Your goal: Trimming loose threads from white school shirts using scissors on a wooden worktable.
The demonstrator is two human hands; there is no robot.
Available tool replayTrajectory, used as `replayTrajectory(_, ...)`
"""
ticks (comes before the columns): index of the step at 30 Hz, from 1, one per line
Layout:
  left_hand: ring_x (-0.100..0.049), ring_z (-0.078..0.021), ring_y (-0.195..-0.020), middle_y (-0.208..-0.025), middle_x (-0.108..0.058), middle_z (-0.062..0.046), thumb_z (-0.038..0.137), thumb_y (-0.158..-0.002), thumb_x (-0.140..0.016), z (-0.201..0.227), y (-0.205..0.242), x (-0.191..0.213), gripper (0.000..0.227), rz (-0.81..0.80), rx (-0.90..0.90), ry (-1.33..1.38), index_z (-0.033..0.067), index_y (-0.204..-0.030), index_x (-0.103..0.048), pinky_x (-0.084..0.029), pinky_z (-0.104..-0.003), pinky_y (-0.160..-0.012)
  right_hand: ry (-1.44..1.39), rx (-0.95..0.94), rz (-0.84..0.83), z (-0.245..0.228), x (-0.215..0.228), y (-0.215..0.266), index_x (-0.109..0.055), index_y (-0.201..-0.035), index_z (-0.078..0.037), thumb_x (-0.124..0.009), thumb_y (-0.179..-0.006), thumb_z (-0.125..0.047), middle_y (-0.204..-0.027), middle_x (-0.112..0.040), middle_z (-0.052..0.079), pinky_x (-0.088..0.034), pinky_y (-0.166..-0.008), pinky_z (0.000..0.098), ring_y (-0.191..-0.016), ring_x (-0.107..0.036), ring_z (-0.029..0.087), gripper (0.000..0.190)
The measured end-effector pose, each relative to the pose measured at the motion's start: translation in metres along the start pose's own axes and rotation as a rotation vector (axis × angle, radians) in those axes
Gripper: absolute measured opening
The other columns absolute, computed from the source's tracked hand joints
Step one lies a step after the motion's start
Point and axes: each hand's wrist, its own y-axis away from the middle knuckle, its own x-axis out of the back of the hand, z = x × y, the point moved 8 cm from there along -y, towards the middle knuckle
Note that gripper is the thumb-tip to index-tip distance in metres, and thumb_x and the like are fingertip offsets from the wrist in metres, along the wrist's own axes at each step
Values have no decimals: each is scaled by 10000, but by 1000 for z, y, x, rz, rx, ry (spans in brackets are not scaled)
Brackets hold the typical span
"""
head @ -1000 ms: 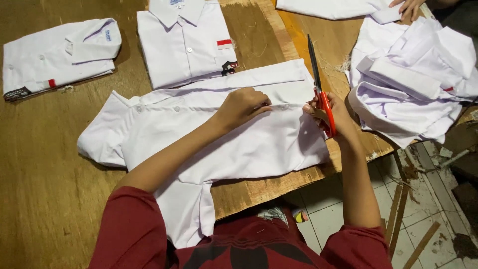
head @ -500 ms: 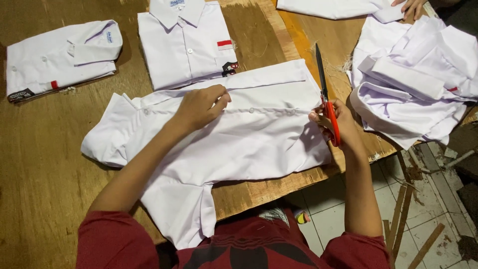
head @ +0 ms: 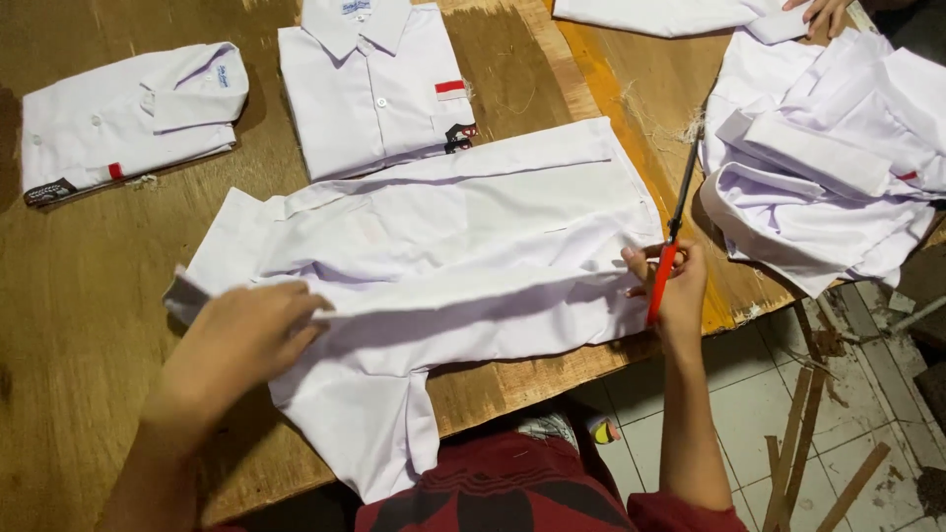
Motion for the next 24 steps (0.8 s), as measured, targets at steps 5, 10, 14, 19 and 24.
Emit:
replayTrajectory(5, -738, -173, -983, -1112, -715, 96, 254, -878, -664, -22, 28, -99, 414, -83, -45, 269, 360, -1277, -698, -574, -351, -866, -98, 38, 46, 8, 7, 26, -414, -1143, -76, -811, -842, -93, -993, -651, 85, -612, -671, 291, -770, -654, 166, 498)
replayTrajectory(10, -691, -147, -1005, -1097, -653, 99, 152, -835, -664, -28, 39, -161, 492, -56, -58, 435, 357, -1283, -658, -550, -314, -828, -197, 110, 36, 17, 13, 33, -313, -1095, -102, -768, -854, 19, -1174, -671, 191, -620, -617, 257, -746, -616, 102, 529)
replayTrajectory(14, -620, -144, -1180, -1217, -637, 62, 109, -811, -713, -30, 45, -184, 491, 51, -47, 608, 285, -1268, -676, -485, -296, -980, -200, 153, 103, 9, 17, 39, -325, -1114, -90, -755, -891, -32, -1241, -675, 211, -619, -649, 231, -765, -660, 125, 488)
replayTrajectory(19, -647, -188, -1116, -1135, -645, -3, 136, -809, -750, -29, 52, -181, 417, 213, -66, 723, 211, -1217, -708, -468, -306, -990, -199, 133, 128, 16, 23, 42, -367, -1164, -125, -779, -915, -174, -1262, -704, 88, -621, -614, 225, -819, -702, 125, 484)
replayTrajectory(24, -612, -184, -1044, -1027, -688, 4, 75, -784, -669, -24, 63, -152, 292, 349, 0, 731, 154, -1065, -688, -474, -309, -897, -248, 297, 184, 9, 34, 46, -388, -1028, -117, -789, -891, -46, -1101, -672, 104, -600, -704, 240, -865, -640, 109, 429)
